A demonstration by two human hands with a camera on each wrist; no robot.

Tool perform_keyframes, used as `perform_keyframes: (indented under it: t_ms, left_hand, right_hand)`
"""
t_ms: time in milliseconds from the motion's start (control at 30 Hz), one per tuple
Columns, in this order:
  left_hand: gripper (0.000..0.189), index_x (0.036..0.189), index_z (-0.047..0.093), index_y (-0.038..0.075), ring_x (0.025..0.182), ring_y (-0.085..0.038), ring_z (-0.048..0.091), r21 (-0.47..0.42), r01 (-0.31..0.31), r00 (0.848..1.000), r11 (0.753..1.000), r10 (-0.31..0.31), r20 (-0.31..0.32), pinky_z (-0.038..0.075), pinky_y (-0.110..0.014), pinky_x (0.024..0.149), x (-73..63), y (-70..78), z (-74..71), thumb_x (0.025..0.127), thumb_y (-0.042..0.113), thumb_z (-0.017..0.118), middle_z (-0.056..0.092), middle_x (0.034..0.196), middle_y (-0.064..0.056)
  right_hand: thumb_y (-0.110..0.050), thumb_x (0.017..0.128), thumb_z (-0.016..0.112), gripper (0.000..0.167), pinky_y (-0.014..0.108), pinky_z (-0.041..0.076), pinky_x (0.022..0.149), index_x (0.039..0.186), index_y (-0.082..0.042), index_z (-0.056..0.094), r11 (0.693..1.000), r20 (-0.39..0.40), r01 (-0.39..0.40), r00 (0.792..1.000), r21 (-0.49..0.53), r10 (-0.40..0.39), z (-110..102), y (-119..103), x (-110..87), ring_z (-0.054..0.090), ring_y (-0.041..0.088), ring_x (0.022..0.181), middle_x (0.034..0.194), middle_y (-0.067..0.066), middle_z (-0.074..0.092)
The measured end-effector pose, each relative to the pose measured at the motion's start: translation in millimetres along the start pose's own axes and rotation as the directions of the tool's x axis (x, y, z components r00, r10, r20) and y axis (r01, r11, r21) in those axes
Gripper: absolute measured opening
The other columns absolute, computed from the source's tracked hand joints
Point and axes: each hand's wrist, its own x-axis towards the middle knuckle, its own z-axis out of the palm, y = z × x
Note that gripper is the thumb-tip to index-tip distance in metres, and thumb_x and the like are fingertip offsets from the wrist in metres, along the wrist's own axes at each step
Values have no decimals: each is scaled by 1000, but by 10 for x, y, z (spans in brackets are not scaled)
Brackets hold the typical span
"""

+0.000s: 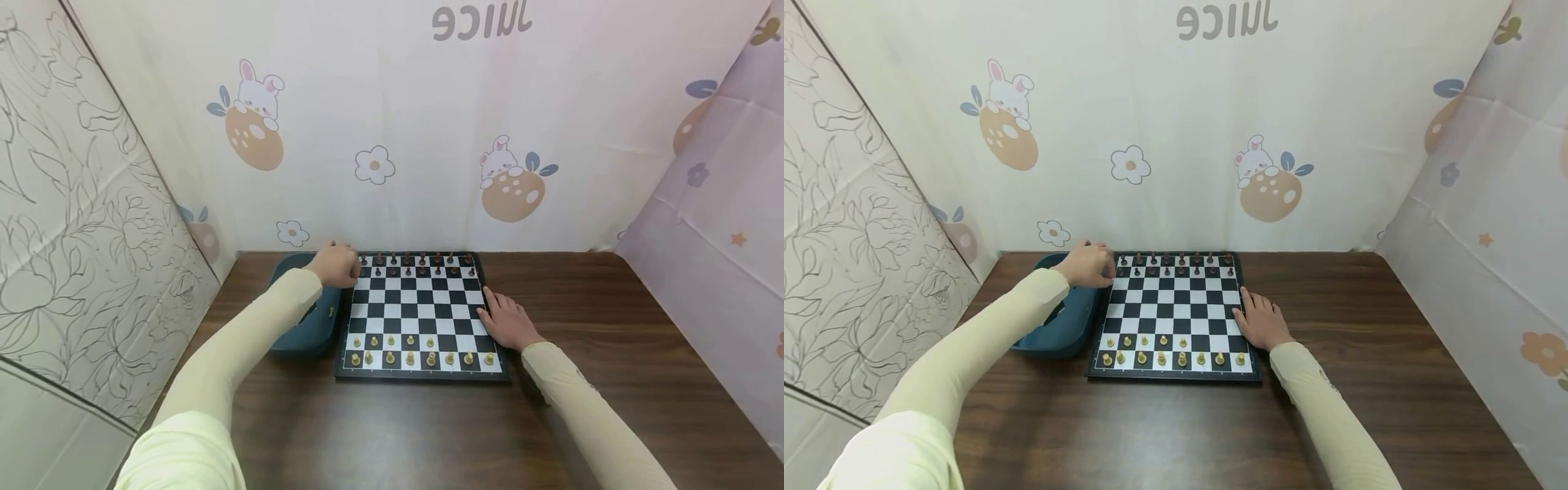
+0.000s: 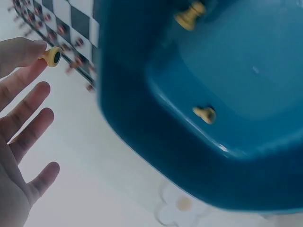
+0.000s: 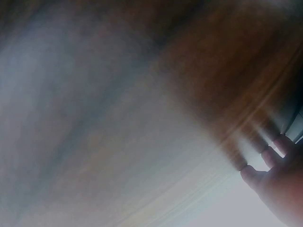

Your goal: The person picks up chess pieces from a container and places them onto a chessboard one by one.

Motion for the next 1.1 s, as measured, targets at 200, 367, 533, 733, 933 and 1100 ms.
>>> perform_keyframes:
  t_ms: [200,367,533,733,933,1100]
  left_hand:
    - [8,72,73,26,93,-15,52,23,-103,995,994,103,9,36,-46,90,114,297,5,79,30,72,66,93,7]
    - [7,76,74,28,98,-13,51,24,-180,984,983,180,15,35,-44,93,187,547,-25,81,33,71,65,100,9]
    - [6,79,74,30,98,-11,50,10,-263,965,965,263,-15,34,-43,94,259,757,-5,81,34,70,64,101,11]
    - [7,79,73,29,97,-10,48,-42,-339,941,940,339,-15,32,-44,94,352,993,18,83,35,70,62,100,12]
    - [7,82,75,29,101,-9,49,-80,-385,922,919,387,1,31,-42,96,427,1226,17,83,35,71,62,101,13]
    - [8,84,75,30,101,-8,48,-103,-429,901,897,433,20,32,-40,94,471,1393,108,83,36,71,61,101,13]
  right_hand:
    - [-39,101,34,66,62,18,105,150,2,15,1000,-4,3,1000,-5,-3,-3,9,-4,26,48,132,145,31,28]
    - [-39,101,34,66,62,17,105,150,2,15,1000,-5,4,1000,-7,-4,-9,10,0,25,48,132,145,32,27]
    - [-38,102,33,66,62,17,105,150,2,15,1000,-4,6,1000,-12,-6,-8,10,5,25,48,132,145,32,27]
    - [-38,101,33,65,62,17,105,150,3,15,1000,-3,2,1000,-5,-2,-13,0,-8,25,48,132,145,32,27]
    - [-38,102,33,66,61,18,105,150,2,14,1000,-5,-2,1000,-13,2,-19,0,0,25,48,132,145,31,27]
    - [-38,101,33,66,62,18,105,150,2,15,1000,-2,2,1000,-12,-2,-19,-6,5,26,47,131,145,31,28]
